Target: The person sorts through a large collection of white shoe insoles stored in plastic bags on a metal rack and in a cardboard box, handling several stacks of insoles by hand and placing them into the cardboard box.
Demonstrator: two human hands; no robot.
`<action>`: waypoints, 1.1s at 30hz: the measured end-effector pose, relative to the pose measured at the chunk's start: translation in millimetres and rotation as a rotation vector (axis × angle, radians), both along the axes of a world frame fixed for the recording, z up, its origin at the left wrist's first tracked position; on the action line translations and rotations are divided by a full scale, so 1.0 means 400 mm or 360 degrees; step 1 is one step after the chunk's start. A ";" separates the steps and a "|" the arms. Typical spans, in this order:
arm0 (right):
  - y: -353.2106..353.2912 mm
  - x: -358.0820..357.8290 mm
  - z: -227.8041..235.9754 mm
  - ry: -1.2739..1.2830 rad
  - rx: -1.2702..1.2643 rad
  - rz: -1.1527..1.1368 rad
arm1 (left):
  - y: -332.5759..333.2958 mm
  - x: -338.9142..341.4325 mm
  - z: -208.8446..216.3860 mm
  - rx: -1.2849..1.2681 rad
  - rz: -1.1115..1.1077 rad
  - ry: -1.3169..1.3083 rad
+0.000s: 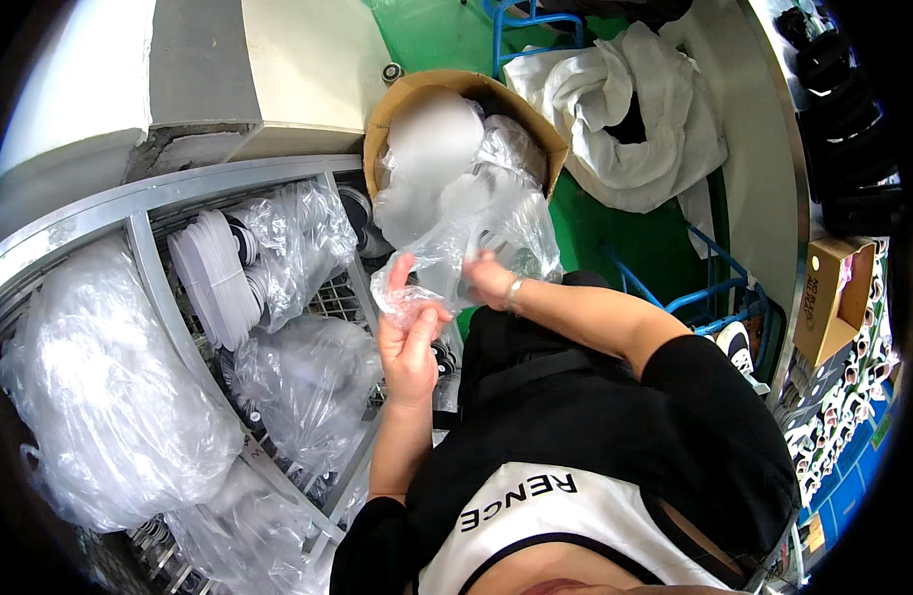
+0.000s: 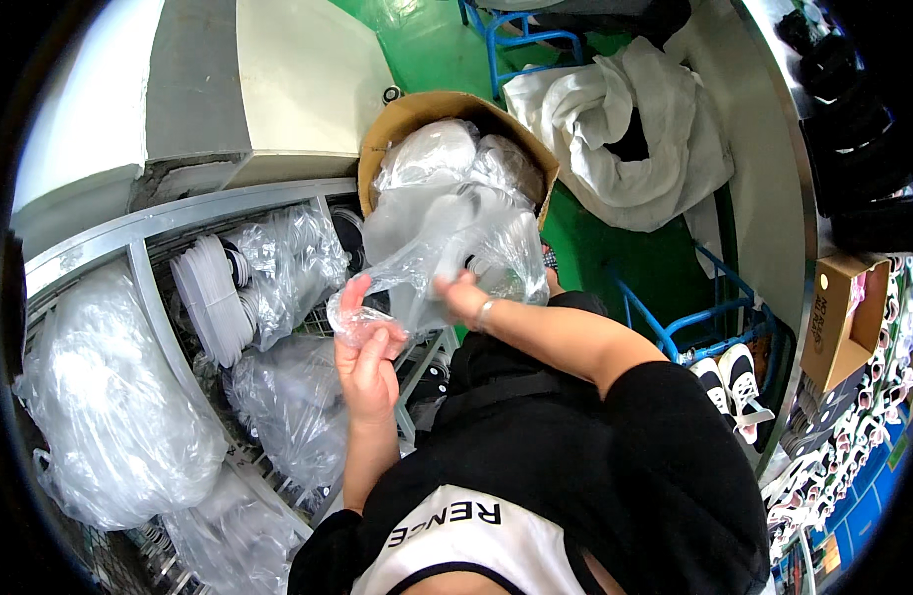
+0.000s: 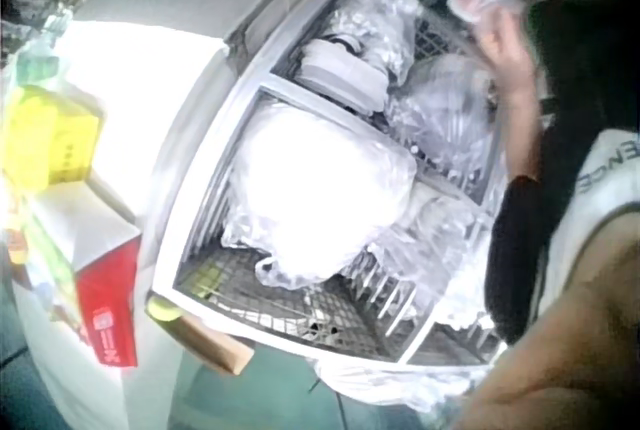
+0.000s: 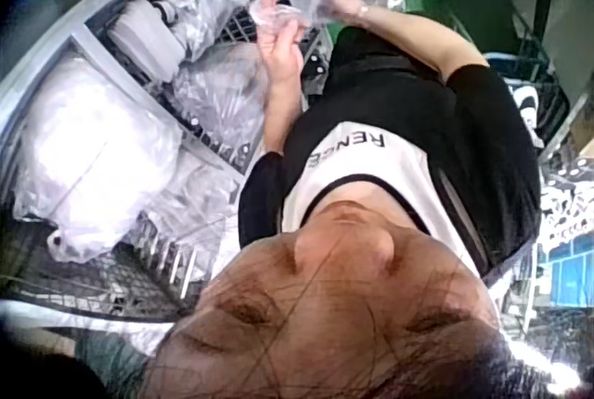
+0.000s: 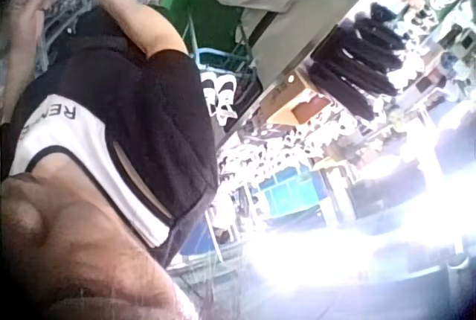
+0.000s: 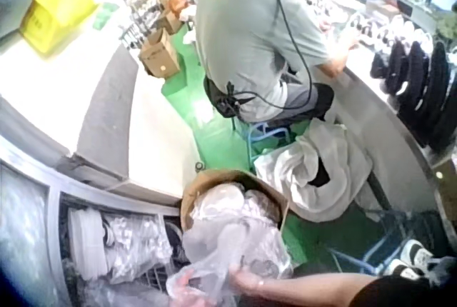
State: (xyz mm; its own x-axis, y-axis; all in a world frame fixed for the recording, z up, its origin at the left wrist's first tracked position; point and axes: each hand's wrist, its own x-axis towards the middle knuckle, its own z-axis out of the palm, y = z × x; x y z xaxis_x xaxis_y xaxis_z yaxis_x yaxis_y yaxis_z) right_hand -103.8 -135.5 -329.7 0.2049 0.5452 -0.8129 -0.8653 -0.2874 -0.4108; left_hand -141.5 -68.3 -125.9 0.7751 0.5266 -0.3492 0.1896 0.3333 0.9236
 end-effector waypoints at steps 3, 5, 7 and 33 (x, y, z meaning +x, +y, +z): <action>0.016 0.023 0.020 -0.0859 -0.0138 0.1255 | 0.026 -0.001 -0.003 0.0162 0.0077 0.0063; -0.015 0.056 0.001 -0.1465 -0.0333 0.1743 | 0.064 -0.020 -0.010 0.0291 0.0136 0.0078; -0.107 0.107 -0.020 -0.1833 -0.0246 0.2010 | 0.107 -0.047 -0.013 0.0365 0.0170 0.0156; -0.059 0.257 0.413 -0.1527 0.1098 0.1000 | 0.065 -0.022 0.099 0.1903 -0.0466 0.0027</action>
